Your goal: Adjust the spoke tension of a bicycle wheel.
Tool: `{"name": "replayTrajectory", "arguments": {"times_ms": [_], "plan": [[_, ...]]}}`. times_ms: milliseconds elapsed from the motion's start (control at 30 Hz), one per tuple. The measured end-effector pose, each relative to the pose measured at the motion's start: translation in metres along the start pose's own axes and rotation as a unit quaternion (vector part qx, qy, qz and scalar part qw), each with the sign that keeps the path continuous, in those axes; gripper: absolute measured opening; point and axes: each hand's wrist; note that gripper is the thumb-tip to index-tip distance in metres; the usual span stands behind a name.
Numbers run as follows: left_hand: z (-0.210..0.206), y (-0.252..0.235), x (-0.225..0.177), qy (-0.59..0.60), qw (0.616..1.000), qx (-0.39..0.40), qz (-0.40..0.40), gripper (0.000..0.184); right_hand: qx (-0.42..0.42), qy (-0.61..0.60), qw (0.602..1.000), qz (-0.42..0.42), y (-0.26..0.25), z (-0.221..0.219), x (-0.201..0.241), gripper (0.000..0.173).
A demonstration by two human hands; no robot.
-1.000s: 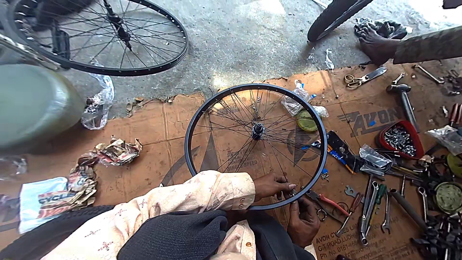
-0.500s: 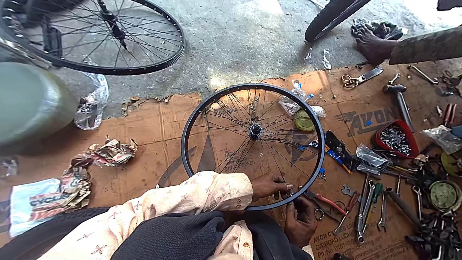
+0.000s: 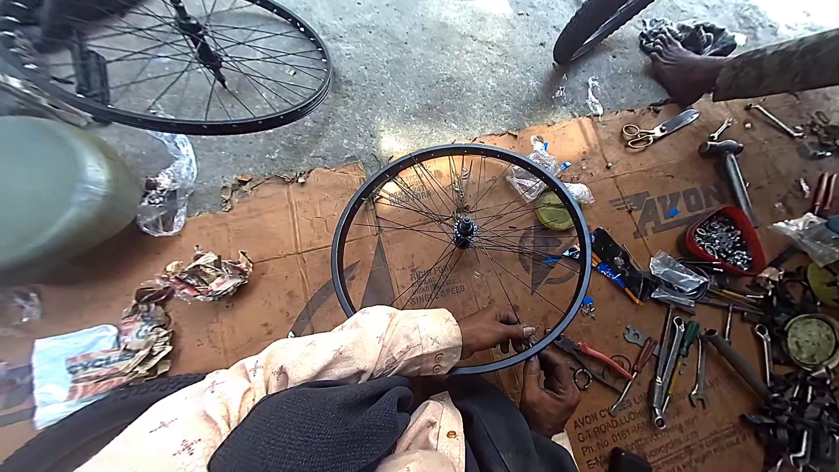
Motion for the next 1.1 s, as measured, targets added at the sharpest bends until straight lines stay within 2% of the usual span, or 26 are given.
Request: {"name": "replayTrajectory", "arguments": {"times_ms": [133, 300, 467, 567, 667, 700, 733, 800, 933, 1100], "plan": [[0.000, 0.000, 0.001, 0.000, 1.000, -0.001, -0.006, 0.032, -0.010, -0.019, 1.000, -0.017, 0.000, -0.001, 0.003, 0.020], [0.000, -0.001, 0.002, -0.008, 1.000, -0.004, -0.008, 0.033, -0.004, -0.007, 1.000, -0.007, 0.001, -0.001, 0.001, 0.014], [0.001, -0.002, 0.002, -0.005, 1.000, -0.002, -0.010, 0.034, -0.007, -0.022, 1.000, -0.019, 0.000, -0.001, 0.003, 0.019], [0.004, 0.004, 0.000, -0.043, 0.998, -0.051, -0.014, 0.037, -0.014, -0.029, 0.999, -0.024, -0.001, -0.002, 0.004, 0.019], [0.014, 0.009, 0.000, -0.148, 0.976, -0.143, -0.073, 0.034, -0.017, -0.037, 0.999, -0.032, -0.001, -0.002, 0.005, 0.018], [0.016, 0.011, -0.002, -0.184, 0.967, -0.149, -0.095, 0.029, -0.020, -0.039, 0.998, -0.033, 0.000, -0.002, 0.004, 0.018], [0.017, 0.013, -0.005, -0.216, 0.961, -0.135, -0.110, 0.024, -0.022, -0.041, 0.998, -0.035, 0.001, -0.003, 0.004, 0.017], [0.018, 0.011, -0.010, -0.265, 0.954, -0.079, -0.115, 0.034, -0.022, -0.043, 0.998, -0.035, 0.002, -0.003, 0.003, 0.016], [0.020, -0.001, -0.021, -0.291, 0.952, 0.013, -0.092, 0.025, -0.028, -0.038, 0.999, -0.021, 0.000, -0.004, 0.001, 0.013], [0.019, -0.009, -0.025, -0.281, 0.956, 0.043, -0.076, 0.025, -0.028, -0.014, 0.999, -0.010, -0.002, -0.003, -0.002, 0.015]]}}
Point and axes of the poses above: each hand's wrist, its own y-axis away from the middle knuckle, its own z-axis out of the back of the hand, x = y × z, and after that the axes turned 11 degrees about z, right-handed
